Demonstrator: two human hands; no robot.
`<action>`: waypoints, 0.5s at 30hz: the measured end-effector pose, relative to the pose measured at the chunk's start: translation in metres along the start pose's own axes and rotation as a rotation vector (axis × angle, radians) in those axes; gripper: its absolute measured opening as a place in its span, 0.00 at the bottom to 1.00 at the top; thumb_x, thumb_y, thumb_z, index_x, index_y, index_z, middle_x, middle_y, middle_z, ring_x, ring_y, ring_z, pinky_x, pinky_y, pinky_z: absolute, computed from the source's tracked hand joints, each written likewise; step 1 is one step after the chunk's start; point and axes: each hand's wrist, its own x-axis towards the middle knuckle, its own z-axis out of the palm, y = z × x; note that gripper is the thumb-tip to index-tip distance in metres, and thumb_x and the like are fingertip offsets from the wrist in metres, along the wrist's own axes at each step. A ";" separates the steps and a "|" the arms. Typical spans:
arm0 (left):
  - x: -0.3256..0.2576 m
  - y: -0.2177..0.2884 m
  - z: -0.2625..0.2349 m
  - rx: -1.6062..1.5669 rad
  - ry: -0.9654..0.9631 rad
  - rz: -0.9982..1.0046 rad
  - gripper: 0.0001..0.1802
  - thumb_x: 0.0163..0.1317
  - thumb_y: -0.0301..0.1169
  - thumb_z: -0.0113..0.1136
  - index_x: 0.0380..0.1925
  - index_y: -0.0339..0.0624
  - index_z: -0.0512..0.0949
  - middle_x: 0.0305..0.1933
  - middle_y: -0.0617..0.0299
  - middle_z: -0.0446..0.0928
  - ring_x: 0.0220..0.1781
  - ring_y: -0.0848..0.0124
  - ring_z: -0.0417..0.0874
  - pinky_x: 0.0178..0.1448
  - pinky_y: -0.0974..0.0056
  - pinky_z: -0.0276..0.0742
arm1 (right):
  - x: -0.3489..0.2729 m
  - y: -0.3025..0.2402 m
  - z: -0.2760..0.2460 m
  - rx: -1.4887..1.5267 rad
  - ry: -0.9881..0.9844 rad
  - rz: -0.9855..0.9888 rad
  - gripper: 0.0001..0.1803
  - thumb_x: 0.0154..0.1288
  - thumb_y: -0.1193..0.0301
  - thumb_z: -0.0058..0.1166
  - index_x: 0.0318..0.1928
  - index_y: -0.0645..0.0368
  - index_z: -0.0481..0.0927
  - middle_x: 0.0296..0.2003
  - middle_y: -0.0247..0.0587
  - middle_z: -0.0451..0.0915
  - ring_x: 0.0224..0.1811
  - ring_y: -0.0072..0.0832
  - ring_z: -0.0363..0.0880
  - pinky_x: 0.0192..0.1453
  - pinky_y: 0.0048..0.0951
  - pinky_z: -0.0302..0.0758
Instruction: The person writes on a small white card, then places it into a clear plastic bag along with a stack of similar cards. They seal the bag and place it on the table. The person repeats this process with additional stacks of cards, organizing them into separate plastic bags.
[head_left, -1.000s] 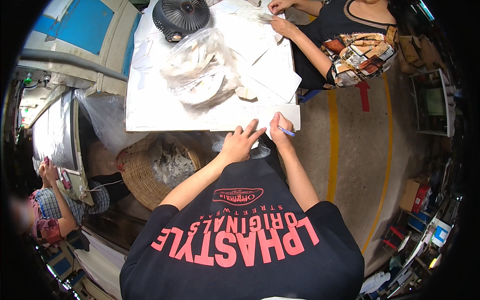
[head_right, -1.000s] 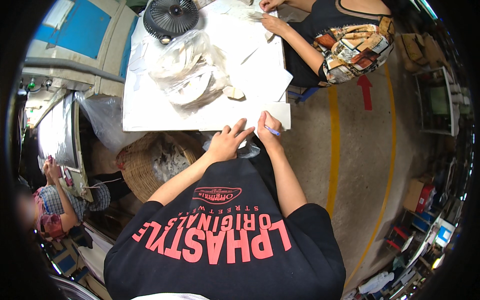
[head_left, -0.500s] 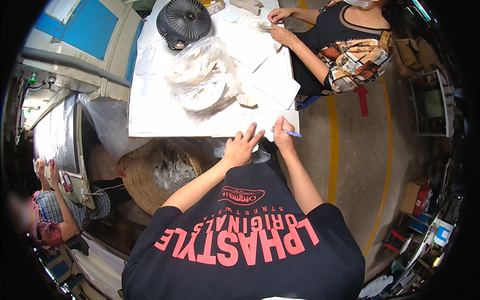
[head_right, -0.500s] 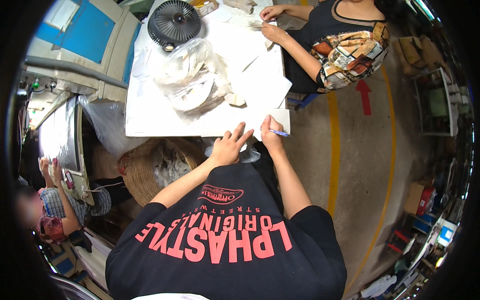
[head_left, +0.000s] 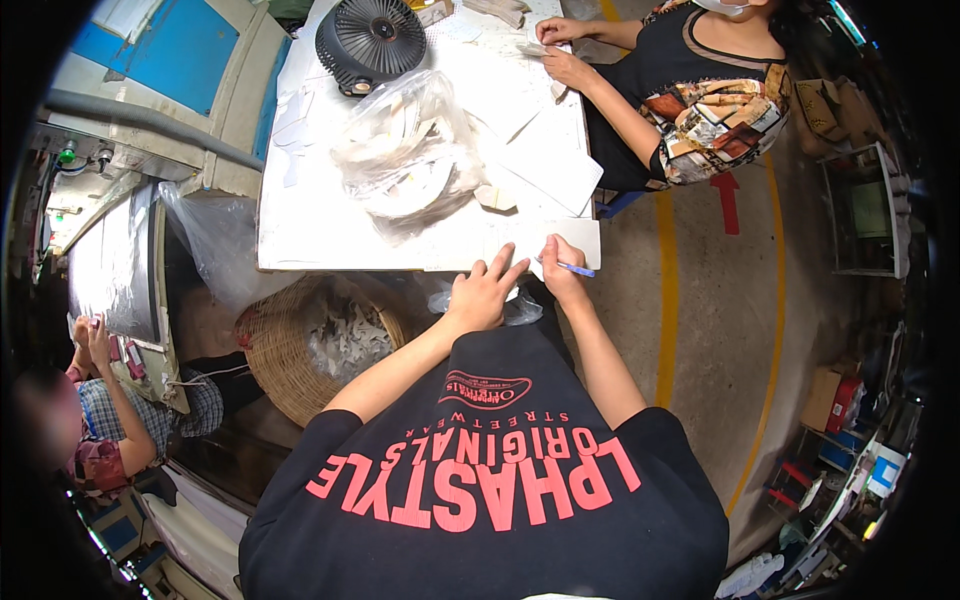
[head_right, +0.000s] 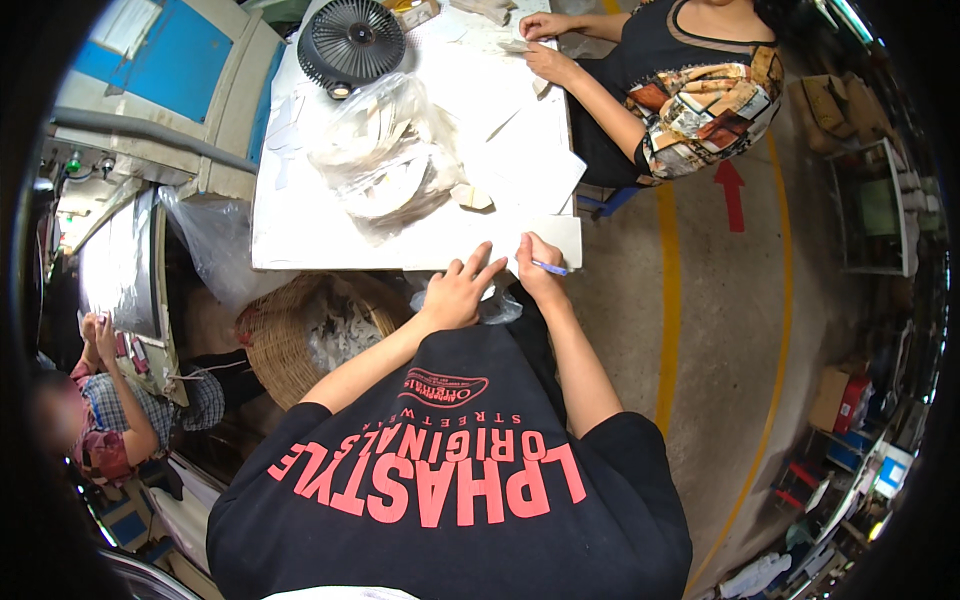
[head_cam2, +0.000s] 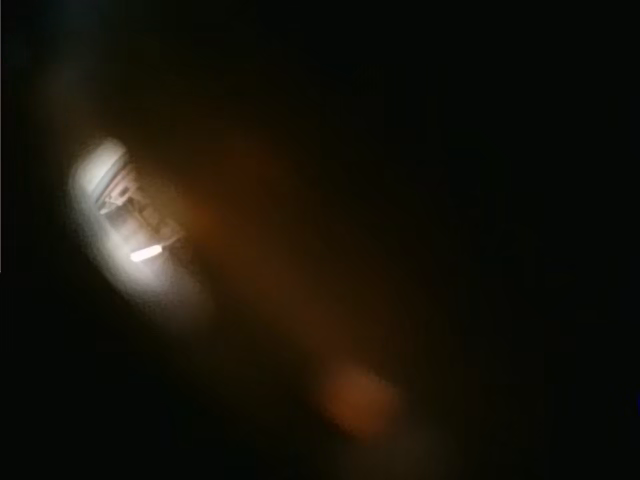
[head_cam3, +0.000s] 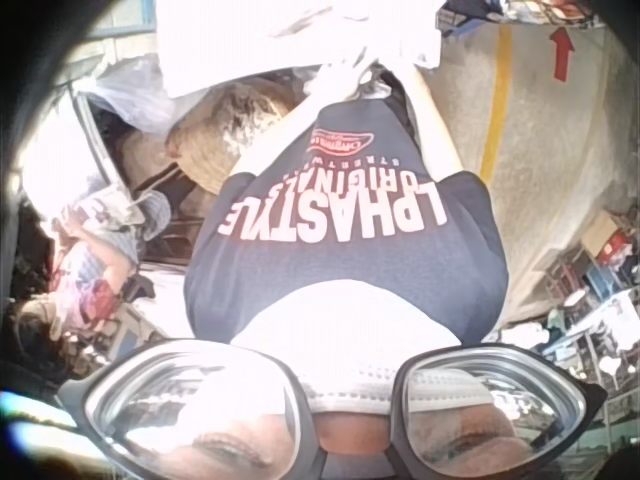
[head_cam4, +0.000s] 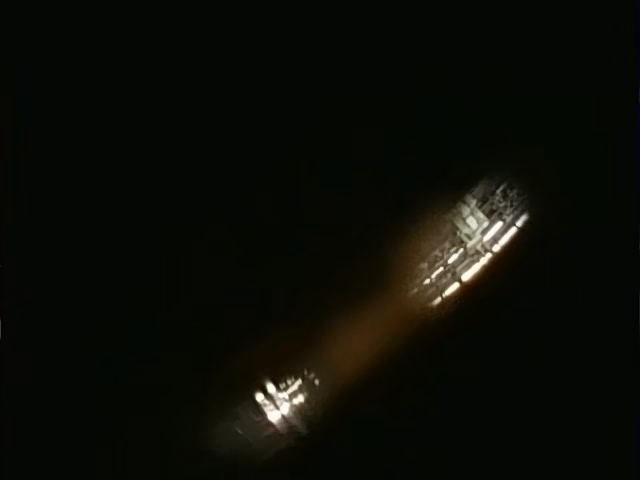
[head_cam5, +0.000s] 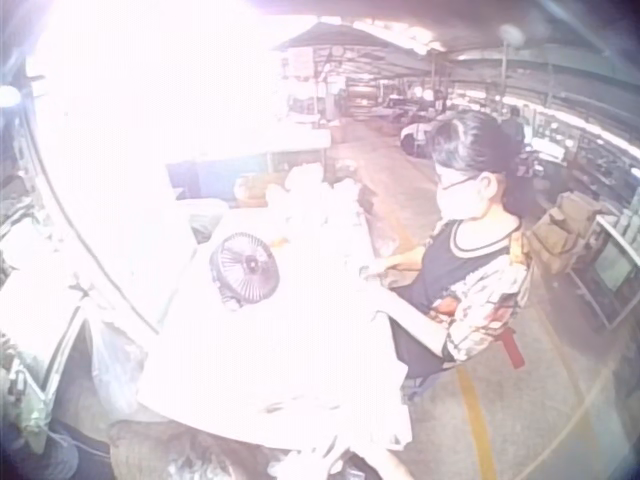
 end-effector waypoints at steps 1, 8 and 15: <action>0.000 0.000 -0.001 -0.005 -0.021 0.000 0.56 0.46 0.29 0.73 0.79 0.68 0.63 0.83 0.58 0.58 0.58 0.54 0.80 0.47 0.49 0.88 | 0.000 -0.002 -0.001 -0.026 -0.012 -0.019 0.17 0.80 0.66 0.50 0.31 0.60 0.78 0.22 0.53 0.78 0.26 0.53 0.81 0.31 0.48 0.74; 0.002 0.002 -0.008 0.001 -0.056 0.004 0.55 0.47 0.29 0.73 0.79 0.67 0.63 0.83 0.57 0.57 0.59 0.53 0.80 0.48 0.49 0.88 | 0.001 0.004 0.000 -0.076 0.016 -0.071 0.15 0.79 0.67 0.51 0.32 0.60 0.77 0.23 0.57 0.77 0.27 0.58 0.80 0.30 0.51 0.72; 0.002 0.002 -0.006 0.008 -0.056 0.003 0.56 0.46 0.30 0.74 0.79 0.68 0.63 0.83 0.57 0.57 0.59 0.53 0.80 0.47 0.50 0.89 | 0.000 0.006 0.000 -0.093 0.025 -0.073 0.15 0.79 0.67 0.50 0.32 0.60 0.77 0.23 0.56 0.77 0.28 0.59 0.80 0.30 0.52 0.72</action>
